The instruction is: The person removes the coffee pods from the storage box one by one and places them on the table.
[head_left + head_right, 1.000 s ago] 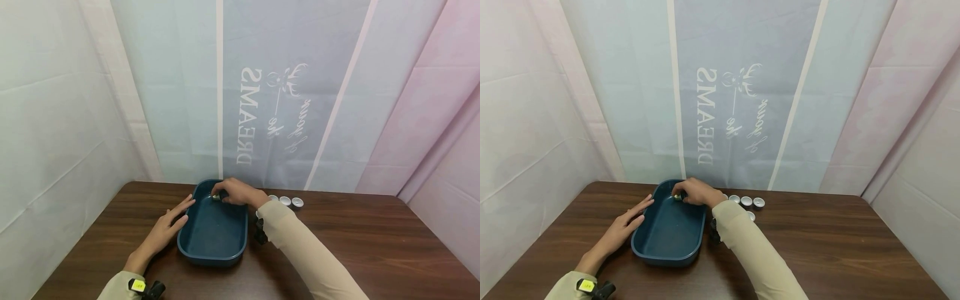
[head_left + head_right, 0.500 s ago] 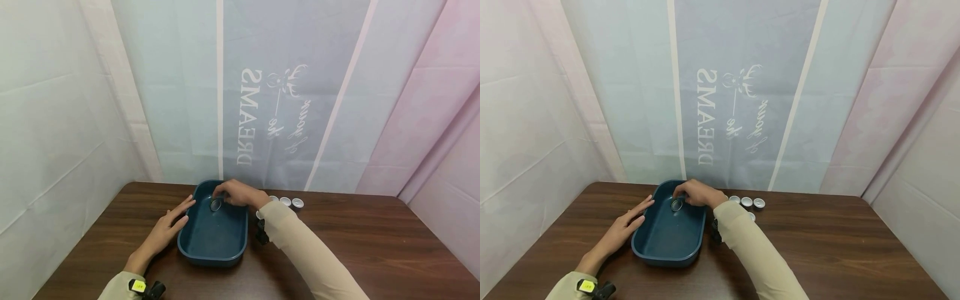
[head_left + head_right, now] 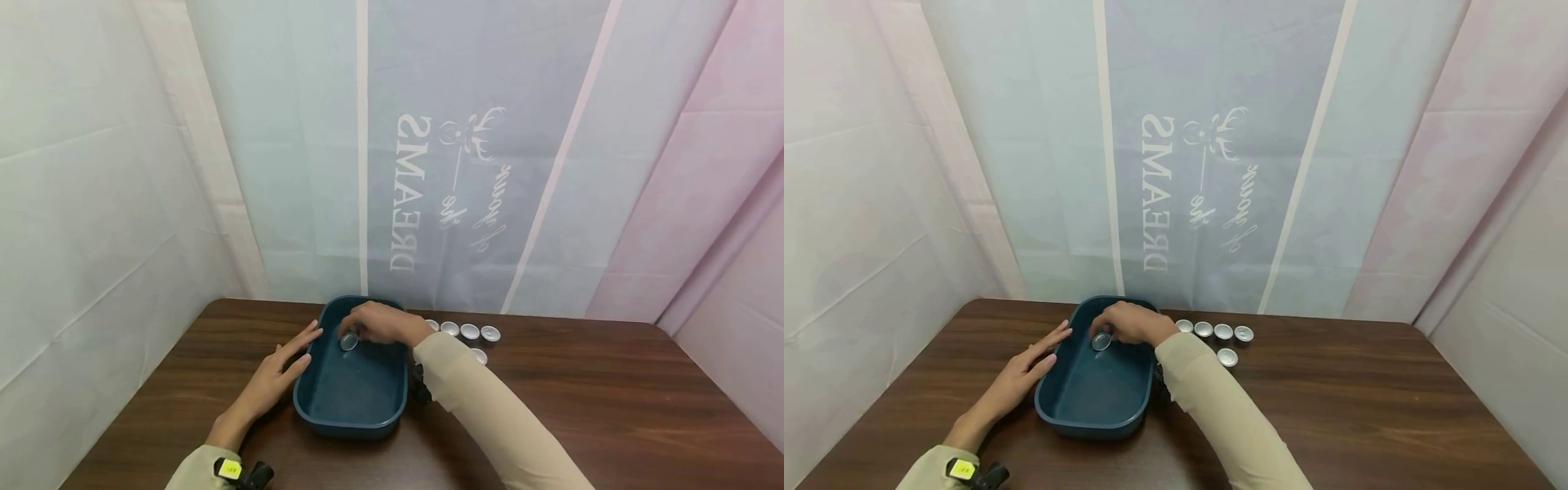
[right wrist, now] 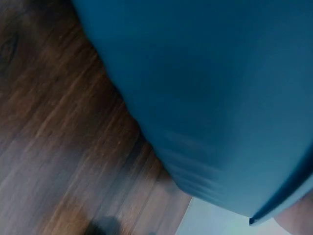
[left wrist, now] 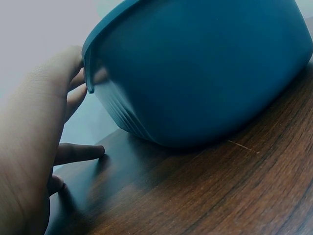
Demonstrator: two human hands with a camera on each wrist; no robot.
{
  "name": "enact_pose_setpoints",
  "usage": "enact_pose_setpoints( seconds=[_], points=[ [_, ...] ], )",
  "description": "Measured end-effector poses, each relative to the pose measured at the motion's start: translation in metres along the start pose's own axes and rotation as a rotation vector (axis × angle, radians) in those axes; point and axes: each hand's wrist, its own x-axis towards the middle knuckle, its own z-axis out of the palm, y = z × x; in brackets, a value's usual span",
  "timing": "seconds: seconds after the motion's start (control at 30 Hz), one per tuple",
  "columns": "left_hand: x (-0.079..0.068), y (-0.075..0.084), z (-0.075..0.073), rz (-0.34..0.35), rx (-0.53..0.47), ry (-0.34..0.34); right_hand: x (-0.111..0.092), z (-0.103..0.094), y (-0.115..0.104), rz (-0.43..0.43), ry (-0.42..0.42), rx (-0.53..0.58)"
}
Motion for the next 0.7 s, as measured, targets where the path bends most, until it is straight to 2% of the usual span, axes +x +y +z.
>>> enact_pose_setpoints(
  seconds=[0.1,0.3,0.6,0.7],
  points=[
    [-0.0002,0.0042,0.0003,-0.005,-0.002,0.004,0.0001,-0.001,-0.0007,-0.012,0.001,0.001],
    [0.0001,0.0026,0.0006,-0.002,-0.003,0.009,-0.0006,-0.0012,0.0011,-0.009,-0.007,0.046],
    [-0.0013,0.0024,0.0001,0.002,-0.001,0.002,0.002,0.0007,-0.0017,0.076,-0.039,-0.049],
    [-0.001,0.0028,0.0002,0.001,-0.004,0.002,0.002,0.0013,-0.0027,0.08,-0.04,-0.047]
  ],
)
